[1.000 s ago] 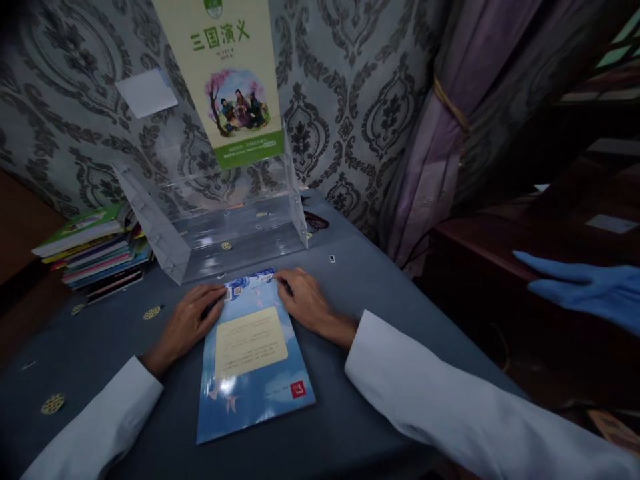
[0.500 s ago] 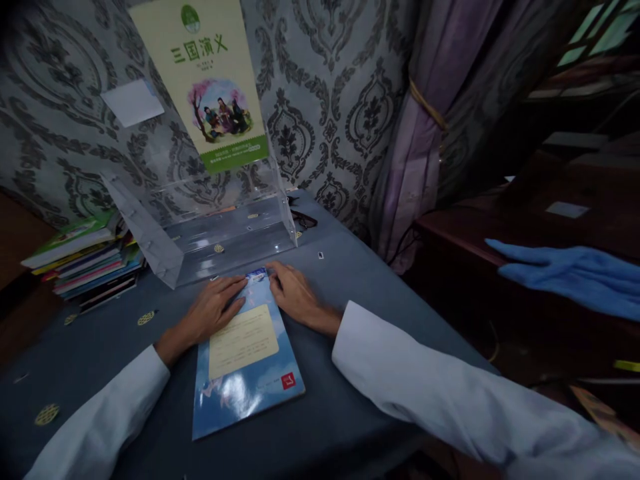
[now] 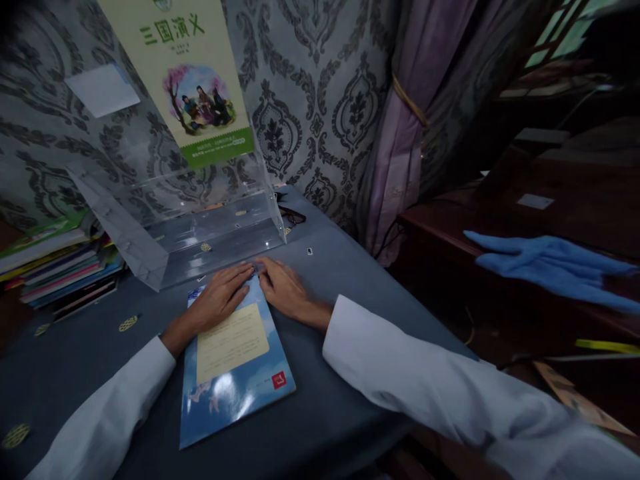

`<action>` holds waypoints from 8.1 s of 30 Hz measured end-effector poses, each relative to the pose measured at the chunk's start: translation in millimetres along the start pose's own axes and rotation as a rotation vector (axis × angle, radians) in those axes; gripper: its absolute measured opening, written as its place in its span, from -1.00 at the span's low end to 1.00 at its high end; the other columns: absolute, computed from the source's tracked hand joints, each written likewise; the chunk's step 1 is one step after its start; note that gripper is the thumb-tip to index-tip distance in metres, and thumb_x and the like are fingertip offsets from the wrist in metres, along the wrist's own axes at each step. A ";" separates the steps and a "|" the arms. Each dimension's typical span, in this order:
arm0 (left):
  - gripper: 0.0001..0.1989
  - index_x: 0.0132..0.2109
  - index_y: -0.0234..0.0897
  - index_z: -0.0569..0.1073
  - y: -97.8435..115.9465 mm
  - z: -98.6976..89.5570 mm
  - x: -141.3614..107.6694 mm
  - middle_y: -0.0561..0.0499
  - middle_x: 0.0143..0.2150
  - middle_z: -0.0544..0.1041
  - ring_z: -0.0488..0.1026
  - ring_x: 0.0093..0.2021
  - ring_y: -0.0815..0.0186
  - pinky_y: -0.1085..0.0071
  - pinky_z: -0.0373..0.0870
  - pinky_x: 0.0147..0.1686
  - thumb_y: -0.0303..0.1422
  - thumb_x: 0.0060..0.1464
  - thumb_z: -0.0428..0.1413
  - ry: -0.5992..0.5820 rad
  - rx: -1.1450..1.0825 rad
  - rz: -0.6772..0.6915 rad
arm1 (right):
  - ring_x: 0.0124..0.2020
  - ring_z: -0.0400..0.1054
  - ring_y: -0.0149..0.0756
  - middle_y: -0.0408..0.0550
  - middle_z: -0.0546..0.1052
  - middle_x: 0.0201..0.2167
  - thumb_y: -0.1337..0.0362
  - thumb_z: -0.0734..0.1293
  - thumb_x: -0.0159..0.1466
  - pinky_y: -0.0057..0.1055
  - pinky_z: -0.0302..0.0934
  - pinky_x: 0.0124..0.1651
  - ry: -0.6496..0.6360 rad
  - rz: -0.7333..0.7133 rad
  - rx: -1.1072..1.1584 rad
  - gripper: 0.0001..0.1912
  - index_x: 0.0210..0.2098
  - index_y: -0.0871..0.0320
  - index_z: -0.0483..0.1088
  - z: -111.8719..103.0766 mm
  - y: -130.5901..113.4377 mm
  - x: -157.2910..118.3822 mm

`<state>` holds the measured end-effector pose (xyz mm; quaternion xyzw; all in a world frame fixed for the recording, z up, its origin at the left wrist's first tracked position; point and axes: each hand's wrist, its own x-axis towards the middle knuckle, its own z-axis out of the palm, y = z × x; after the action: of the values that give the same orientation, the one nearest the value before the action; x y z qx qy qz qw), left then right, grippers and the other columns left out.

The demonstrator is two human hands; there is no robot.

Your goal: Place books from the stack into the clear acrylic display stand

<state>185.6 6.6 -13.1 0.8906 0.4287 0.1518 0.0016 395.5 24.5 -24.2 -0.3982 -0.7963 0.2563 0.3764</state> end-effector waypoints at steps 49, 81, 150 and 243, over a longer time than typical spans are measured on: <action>-0.58 0.25 -0.21 0.42 31.1 -12.4 -10.6 -0.13 0.22 0.49 0.37 0.28 0.12 0.01 0.28 0.24 -0.25 0.43 -0.16 -0.033 -0.093 0.209 | 0.14 0.38 -0.18 0.07 0.53 0.07 0.52 0.12 0.27 -0.09 0.24 0.23 -0.136 -0.119 0.009 -0.53 0.11 0.16 0.36 -2.4 14.1 7.6; -0.57 0.32 -0.31 0.32 107.8 -33.5 -50.7 -0.17 0.33 0.38 0.25 0.37 0.10 0.00 0.18 0.33 -0.26 0.43 -0.11 -0.252 -0.078 0.454 | 0.12 0.40 -0.19 0.05 0.53 0.07 0.45 0.11 0.30 -0.16 0.26 0.22 -0.130 -0.185 -0.028 -0.58 0.10 0.18 0.34 2.6 25.5 9.5; -0.45 0.43 -0.35 0.11 146.4 -56.6 -210.9 -0.21 0.17 0.52 0.39 0.26 0.15 0.23 0.49 0.17 -0.55 0.36 -0.06 0.038 0.008 -0.127 | 0.04 0.43 0.06 0.04 0.58 0.02 0.20 0.25 0.32 0.08 0.31 0.09 -0.171 -0.207 -0.163 -0.67 0.05 0.03 0.45 1.0 18.7 0.1; -0.53 0.33 -0.28 0.29 2.8 2.1 -0.6 -0.15 0.38 0.31 0.23 0.39 0.17 0.09 0.23 0.32 -0.26 0.41 -0.18 -0.026 -0.031 -0.054 | 0.06 0.42 -0.11 0.14 0.48 0.02 0.39 0.22 0.35 -0.08 0.38 0.13 -0.134 -0.335 -0.175 -0.71 0.01 0.21 0.45 -0.2 2.1 -5.1</action>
<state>188.0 4.6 -14.9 0.8805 0.4501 0.1466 0.0249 398.6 21.4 -27.6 -0.2732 -0.8939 0.1457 0.3240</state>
